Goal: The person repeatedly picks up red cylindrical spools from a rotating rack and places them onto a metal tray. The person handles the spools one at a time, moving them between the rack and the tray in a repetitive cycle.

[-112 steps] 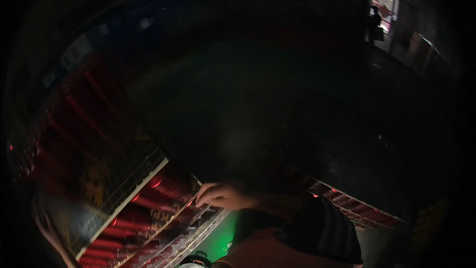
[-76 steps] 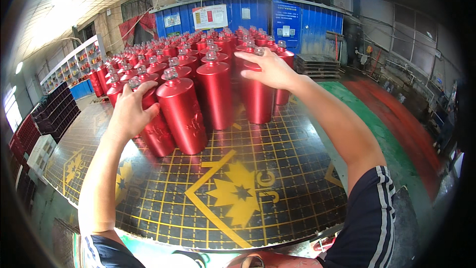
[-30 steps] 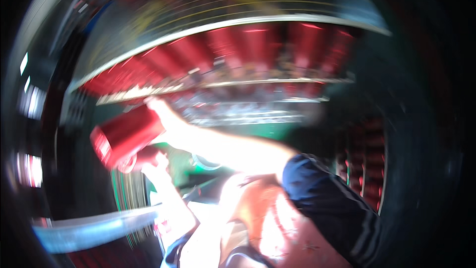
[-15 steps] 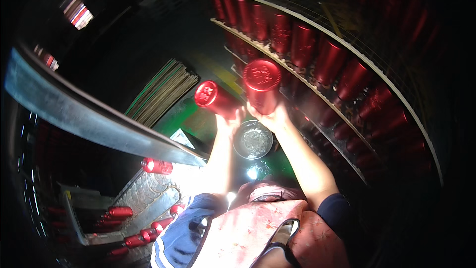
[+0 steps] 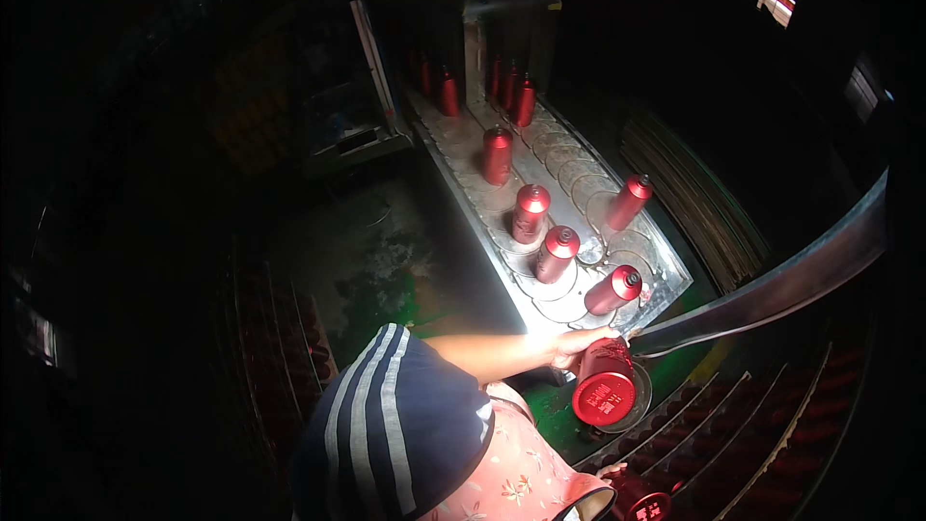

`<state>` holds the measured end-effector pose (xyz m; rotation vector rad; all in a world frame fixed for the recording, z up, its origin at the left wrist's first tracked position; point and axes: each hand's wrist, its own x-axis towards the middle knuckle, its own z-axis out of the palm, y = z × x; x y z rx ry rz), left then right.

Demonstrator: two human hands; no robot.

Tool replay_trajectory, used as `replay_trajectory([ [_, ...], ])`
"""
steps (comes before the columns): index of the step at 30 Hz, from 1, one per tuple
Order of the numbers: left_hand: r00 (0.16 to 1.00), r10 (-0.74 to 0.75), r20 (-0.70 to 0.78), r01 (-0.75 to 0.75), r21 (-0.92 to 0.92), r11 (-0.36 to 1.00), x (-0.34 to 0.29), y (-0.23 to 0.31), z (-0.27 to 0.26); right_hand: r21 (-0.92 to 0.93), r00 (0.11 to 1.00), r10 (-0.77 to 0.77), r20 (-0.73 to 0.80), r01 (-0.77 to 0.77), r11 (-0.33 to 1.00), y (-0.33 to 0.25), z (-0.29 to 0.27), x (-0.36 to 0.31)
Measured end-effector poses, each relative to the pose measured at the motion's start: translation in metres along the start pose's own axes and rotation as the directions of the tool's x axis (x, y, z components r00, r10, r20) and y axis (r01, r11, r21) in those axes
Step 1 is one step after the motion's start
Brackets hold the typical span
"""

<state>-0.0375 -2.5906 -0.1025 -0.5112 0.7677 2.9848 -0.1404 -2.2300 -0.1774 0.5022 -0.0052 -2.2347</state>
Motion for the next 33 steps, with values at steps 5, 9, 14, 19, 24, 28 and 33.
replay_trajectory([
  [5, 0.968, 0.183, -0.174, -0.177, 0.047, 0.983, -0.086, 0.070, -0.101, -0.179, 0.981, 0.180, -0.078, -0.191, 0.965, 0.095, 0.045, 0.066],
  [9, 0.916, 0.322, -0.238, -0.362, -0.147, 0.920, -0.182, 0.158, -0.118, -0.261, 0.974, 0.225, -0.031, -0.225, 0.939, 0.186, 0.083, 0.108],
  [14, 0.800, 0.422, -0.427, -0.466, 0.003, 0.885, -0.225, 0.291, -0.168, -0.346, 0.988, 0.115, 0.103, -0.073, 0.935, 0.282, 0.122, 0.140],
  [19, 0.609, 0.725, -0.322, -0.696, 0.222, 0.683, -0.213, 0.473, -0.214, -0.442, 0.958, -0.103, 0.267, 0.216, 0.871, 0.375, 0.175, 0.167],
  [24, 0.443, 0.884, -0.151, -0.632, 0.647, 0.427, -0.114, 0.600, -0.188, -0.527, 0.849, -0.388, 0.358, 0.527, 0.667, 0.411, 0.233, 0.158],
  [28, 0.304, 0.900, 0.312, -0.230, 0.941, -0.249, 0.017, 0.615, -0.242, -0.655, 0.627, -0.705, 0.331, 0.691, 0.307, 0.427, 0.301, 0.166],
  [33, 0.446, 0.863, 0.236, -0.020, 0.967, -0.255, 0.110, 0.596, -0.291, -0.820, 0.480, -0.669, 0.567, 0.411, -0.399, 0.442, 0.346, 0.259],
])
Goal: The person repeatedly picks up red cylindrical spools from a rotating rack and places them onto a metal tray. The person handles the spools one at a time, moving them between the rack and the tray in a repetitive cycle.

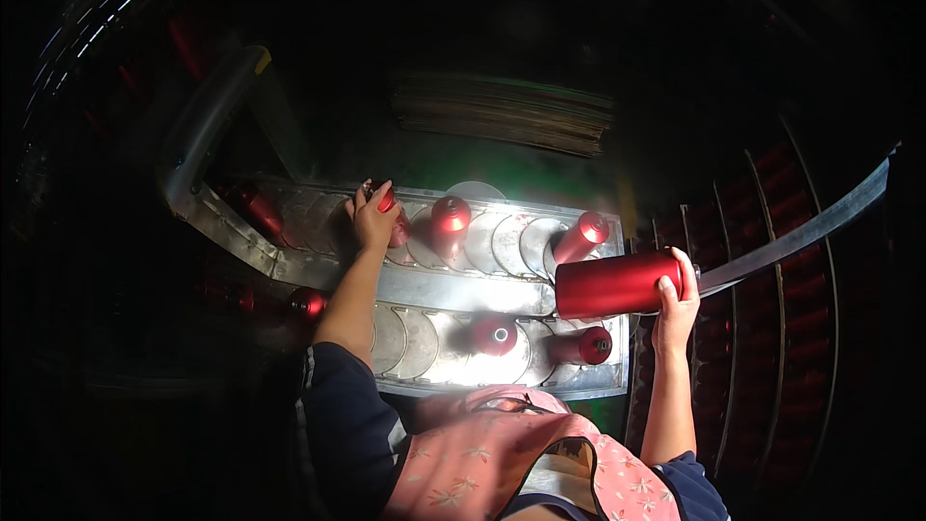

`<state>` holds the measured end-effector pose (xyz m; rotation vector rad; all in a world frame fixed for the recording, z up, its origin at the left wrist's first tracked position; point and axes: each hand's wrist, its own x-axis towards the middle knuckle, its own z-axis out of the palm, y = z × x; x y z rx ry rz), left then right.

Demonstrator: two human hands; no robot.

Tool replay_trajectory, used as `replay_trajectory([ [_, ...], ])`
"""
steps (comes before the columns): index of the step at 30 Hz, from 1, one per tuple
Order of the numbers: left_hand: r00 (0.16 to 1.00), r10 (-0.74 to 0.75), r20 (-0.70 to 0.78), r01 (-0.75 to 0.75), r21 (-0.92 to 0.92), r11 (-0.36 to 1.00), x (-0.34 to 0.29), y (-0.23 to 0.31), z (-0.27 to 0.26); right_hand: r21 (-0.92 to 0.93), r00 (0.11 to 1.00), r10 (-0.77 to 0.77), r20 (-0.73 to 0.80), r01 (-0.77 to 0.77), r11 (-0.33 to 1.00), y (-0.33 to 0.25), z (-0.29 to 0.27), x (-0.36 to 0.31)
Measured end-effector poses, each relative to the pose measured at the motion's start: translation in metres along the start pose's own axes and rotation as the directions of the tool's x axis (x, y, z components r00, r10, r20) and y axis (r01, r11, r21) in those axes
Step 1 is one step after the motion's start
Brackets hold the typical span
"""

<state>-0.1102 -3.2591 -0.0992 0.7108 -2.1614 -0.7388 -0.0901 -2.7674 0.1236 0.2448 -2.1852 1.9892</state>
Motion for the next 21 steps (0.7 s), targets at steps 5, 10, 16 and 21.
replay_trajectory([
  [5, 0.999, 0.030, 0.019, -0.029, -0.045, 0.999, -0.010, -0.033, -0.004, -0.462, 0.897, -0.301, 0.325, 0.428, 0.777, 0.103, 0.157, 0.051],
  [10, 0.999, -0.040, -0.010, 0.039, -0.074, 0.997, -0.041, -0.054, -0.143, -0.549, 0.874, -0.141, 0.465, 0.409, 0.729, 0.199, 0.269, 0.060],
  [16, 0.737, -0.462, 0.494, 0.596, -0.152, 0.788, -0.126, -0.103, -0.188, -0.587, 0.833, -0.075, 0.548, 0.447, 0.675, 0.200, 0.325, 0.047],
  [21, 0.931, -0.076, 0.356, 0.211, -0.357, 0.910, -0.155, -0.049, -0.154, -0.368, 0.771, -0.163, 0.616, 0.464, 0.806, 0.139, 0.239, 0.032],
])
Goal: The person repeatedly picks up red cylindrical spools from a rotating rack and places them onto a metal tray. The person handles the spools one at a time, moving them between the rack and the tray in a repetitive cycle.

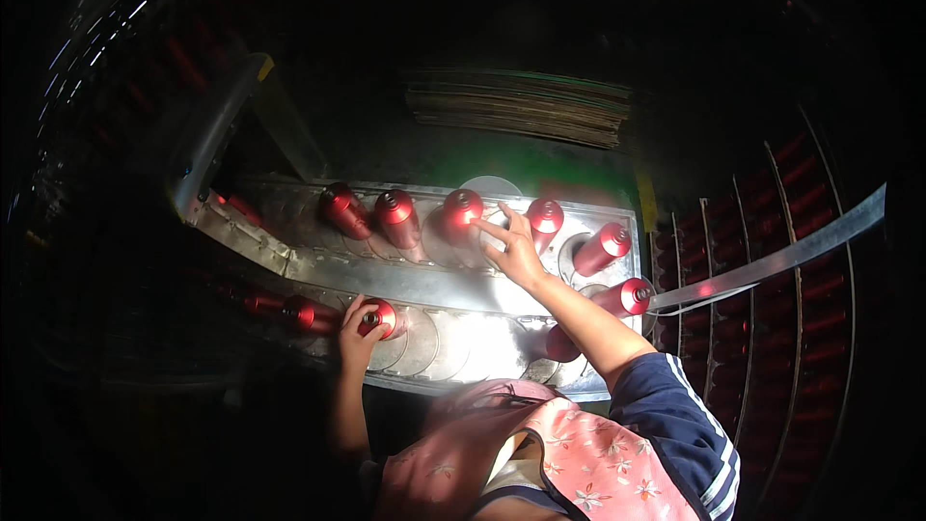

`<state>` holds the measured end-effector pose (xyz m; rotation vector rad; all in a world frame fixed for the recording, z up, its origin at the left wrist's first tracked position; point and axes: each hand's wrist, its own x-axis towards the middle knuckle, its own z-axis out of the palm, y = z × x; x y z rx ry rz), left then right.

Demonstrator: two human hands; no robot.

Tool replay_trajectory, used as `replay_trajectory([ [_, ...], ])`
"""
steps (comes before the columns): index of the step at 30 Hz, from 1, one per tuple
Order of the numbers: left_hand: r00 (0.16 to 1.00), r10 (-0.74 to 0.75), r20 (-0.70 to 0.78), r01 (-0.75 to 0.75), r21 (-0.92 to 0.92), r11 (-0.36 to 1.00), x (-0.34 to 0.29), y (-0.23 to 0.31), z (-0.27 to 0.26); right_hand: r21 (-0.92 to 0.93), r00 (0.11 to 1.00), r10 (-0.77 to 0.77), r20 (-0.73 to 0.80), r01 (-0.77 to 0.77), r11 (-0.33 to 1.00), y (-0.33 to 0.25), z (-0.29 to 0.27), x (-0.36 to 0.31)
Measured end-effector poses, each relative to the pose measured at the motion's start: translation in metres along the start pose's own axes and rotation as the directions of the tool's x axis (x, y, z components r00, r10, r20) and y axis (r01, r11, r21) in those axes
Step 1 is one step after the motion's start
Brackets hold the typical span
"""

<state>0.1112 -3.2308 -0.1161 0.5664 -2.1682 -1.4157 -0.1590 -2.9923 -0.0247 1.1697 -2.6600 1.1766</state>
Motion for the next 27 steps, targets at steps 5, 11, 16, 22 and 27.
replay_trajectory([
  [5, 0.994, 0.025, -0.102, -0.022, 0.031, 0.999, -0.008, 0.020, 0.028, 0.312, 0.964, 0.076, -0.256, 0.008, 0.950, -0.017, -0.101, -0.131],
  [11, 0.779, 0.613, -0.132, -0.483, 0.497, 0.721, -0.019, 0.012, 0.092, 0.427, 0.734, 0.425, -0.530, -0.202, 0.882, 0.031, -0.196, -0.348],
  [16, 0.830, 0.556, 0.042, -0.554, -0.053, 0.831, -0.057, 0.195, 0.250, 0.427, 0.363, 0.497, -0.788, -0.260, 0.866, 0.035, -0.272, -0.521],
  [22, 0.617, 0.595, 0.515, -0.191, -0.635, 0.748, -0.185, 0.436, 0.455, 0.243, 0.202, 0.317, -0.927, -0.321, 0.915, 0.025, -0.406, -0.679],
  [27, 0.161, 0.889, 0.428, -0.344, -0.820, 0.458, -0.251, 0.637, 0.586, 0.010, 0.129, 0.071, -0.989, -0.427, 0.904, -0.002, -0.508, -0.757],
])
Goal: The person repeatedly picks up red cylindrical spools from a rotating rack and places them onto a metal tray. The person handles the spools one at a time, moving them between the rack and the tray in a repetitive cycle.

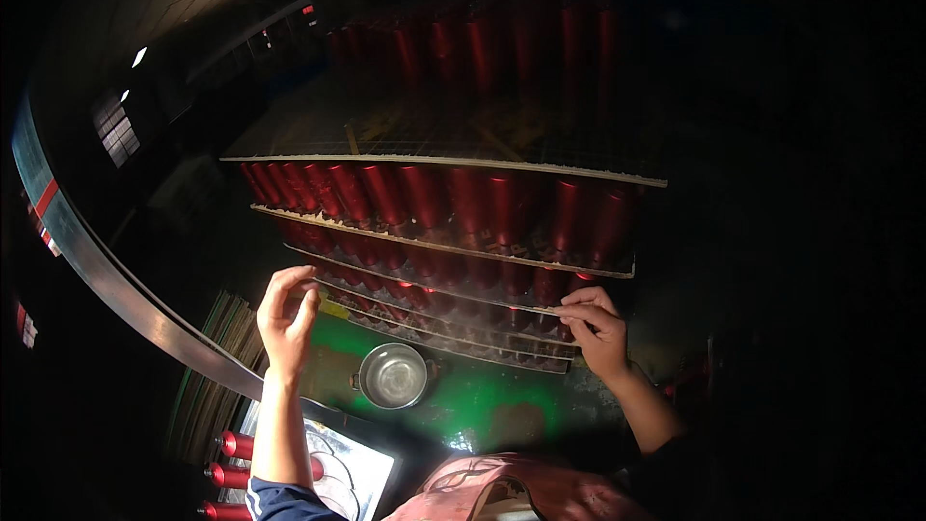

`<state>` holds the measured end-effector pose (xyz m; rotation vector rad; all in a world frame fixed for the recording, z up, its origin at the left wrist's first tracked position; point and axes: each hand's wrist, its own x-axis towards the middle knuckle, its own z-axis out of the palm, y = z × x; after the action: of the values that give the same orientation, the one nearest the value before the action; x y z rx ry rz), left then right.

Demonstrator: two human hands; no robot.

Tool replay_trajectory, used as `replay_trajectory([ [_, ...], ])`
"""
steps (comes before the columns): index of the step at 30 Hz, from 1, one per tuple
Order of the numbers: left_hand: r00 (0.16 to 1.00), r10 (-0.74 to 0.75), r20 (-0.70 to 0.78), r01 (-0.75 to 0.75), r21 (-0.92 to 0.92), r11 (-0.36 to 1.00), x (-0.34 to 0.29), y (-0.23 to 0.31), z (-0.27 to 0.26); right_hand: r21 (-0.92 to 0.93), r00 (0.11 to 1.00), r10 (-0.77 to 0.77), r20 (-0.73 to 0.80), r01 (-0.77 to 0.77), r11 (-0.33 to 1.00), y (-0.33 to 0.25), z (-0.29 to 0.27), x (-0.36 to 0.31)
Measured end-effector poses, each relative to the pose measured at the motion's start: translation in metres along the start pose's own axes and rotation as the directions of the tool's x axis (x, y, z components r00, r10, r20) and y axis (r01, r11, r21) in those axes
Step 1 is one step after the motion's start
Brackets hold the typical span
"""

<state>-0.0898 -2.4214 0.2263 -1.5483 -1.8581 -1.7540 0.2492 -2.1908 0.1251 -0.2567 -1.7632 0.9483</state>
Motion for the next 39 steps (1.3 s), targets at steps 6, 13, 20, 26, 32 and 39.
replay_trajectory([
  [6, 0.934, 0.291, 0.208, -0.306, 0.045, 0.951, 0.234, 0.015, 0.126, -0.304, 0.977, -0.189, -0.104, 0.149, 0.941, -0.007, -0.086, 0.086],
  [13, 0.848, 0.438, 0.300, -0.522, 0.327, 0.788, 0.419, -0.044, 0.253, -0.789, 0.966, -0.252, 0.057, 0.199, 0.581, -0.026, -0.135, 0.219],
  [20, 0.773, 0.326, 0.544, -0.579, 0.395, 0.714, 0.473, -0.054, 0.305, -0.908, 0.988, -0.147, 0.041, 0.098, 0.408, 0.050, -0.152, 0.446],
  [26, 0.788, 0.334, 0.517, -0.532, 0.300, 0.792, 0.476, -0.061, 0.315, -0.958, 0.961, 0.089, -0.261, -0.269, 0.097, 0.172, -0.190, 0.594],
  [32, 0.805, 0.447, 0.389, -0.533, 0.147, 0.833, 0.475, -0.073, 0.322, -0.970, 0.972, 0.186, -0.145, -0.176, 0.166, 0.219, -0.204, 0.617],
  [39, 0.849, 0.442, 0.291, -0.489, 0.111, 0.865, 0.477, -0.088, 0.354, -0.950, 0.925, -0.261, -0.277, -0.221, 0.222, 0.184, -0.194, 0.519],
])
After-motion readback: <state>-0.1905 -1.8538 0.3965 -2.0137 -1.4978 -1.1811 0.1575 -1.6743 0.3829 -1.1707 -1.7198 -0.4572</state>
